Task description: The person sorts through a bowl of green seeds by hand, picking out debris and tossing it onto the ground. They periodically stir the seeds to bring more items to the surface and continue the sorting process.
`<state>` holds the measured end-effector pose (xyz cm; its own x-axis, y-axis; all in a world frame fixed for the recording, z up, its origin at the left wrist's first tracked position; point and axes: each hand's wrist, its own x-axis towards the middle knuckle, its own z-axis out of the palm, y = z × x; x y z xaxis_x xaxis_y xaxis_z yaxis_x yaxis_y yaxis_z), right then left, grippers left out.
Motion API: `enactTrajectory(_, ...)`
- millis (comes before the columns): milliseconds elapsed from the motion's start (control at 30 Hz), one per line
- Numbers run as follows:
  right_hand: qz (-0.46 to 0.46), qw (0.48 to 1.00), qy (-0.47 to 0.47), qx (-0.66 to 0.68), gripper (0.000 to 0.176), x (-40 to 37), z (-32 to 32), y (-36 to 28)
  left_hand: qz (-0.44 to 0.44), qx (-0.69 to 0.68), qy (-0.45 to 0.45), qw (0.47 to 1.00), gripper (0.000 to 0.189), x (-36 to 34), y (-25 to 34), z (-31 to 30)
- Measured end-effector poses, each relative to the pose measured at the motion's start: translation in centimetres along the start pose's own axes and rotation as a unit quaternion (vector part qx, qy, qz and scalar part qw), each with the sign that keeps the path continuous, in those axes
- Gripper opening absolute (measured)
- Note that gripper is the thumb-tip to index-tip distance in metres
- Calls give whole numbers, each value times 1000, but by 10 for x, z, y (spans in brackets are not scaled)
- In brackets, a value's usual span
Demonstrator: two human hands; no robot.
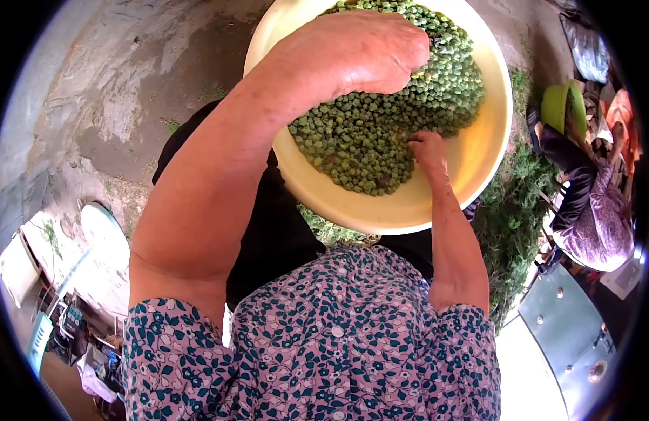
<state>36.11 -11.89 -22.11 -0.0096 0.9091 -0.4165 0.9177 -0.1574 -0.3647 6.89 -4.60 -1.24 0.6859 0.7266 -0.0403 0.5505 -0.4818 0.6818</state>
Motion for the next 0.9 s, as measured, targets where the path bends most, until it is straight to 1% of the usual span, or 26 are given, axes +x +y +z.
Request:
enactTrajectory(67, 72, 994, -57, 54, 15, 0, 2, -6, 73, 56, 26, 995, 15, 3, -13, 12)
enactTrajectory(100, 27, 998, -51, 17, 17, -4, 2, -10, 73, 55, 26, 995, 15, 4, -8, 11)
enactTrajectory(133, 27, 998, -51, 17, 17, -6, 6, -13, 20, 81, 15, 996, 11, 7, -2, 9)
enactTrajectory(167, 52, 997, -58, -17, 17, -6, 11, -14, -33, 105, 3, 994, 13, 8, 2, 7)
enactTrajectory(200, 78, 994, -64, -51, 17, -6, 14, -16, -33, 106, 4, 994, 13, 8, 2, 7)
enactTrajectory(233, 76, 994, -64, -50, 17, -6, 14, -17, -42, 102, -9, 994, 18, 7, 1, 7)
enactTrajectory(267, 81, 995, -52, -36, 16, -6, 14, -17, -50, 96, -22, 994, 24, 6, 1, 8)
enactTrajectory(333, 84, 995, -40, -21, 16, -6, 13, -20, -58, 103, -32, 992, 24, 5, 5, 4)
enactTrajectory(400, 66, 997, 44, 19, 16, -5, 12, -24, -67, 109, -43, 991, 24, 4, 6, 3)
enactTrajectory(433, 65, 997, 43, 19, 16, -5, 13, -26, -67, 105, -44, 991, 25, 4, 6, 3)
enactTrajectory(500, 49, 992, 89, 73, 17, -3, 15, -27, -68, 102, -45, 991, 25, 6, 6, 3)
enactTrajectory(600, 28, 990, 98, 98, 20, 0, 22, -25, -78, 107, -66, 989, 25, 8, 3, 5)
enactTrajectory(667, 21, 990, 112, 82, 22, 0, 26, -24, -11, 87, -2, 996, 25, 3, -1, 6)
enactTrajectory(700, 14, 990, 126, 66, 23, -1, 28, -24, -12, 87, -2, 996, 25, 4, 1, 6)
enactTrajectory(733, 14, 990, 126, 66, 23, -1, 32, -24, -35, 90, -13, 995, 24, 6, 4, 6)
enactTrajectory(767, 19, 986, 138, 88, 25, -2, 37, -24, -58, 93, -24, 994, 24, 6, 6, 5)
enactTrajectory(833, 25, 982, 150, 110, 28, -2, 41, -27, -62, 95, -16, 993, 24, 4, 8, 5)
enactTrajectory(900, 18, 989, 133, 69, 28, -2, 41, -29, -66, 97, -9, 993, 24, 5, 10, 4)
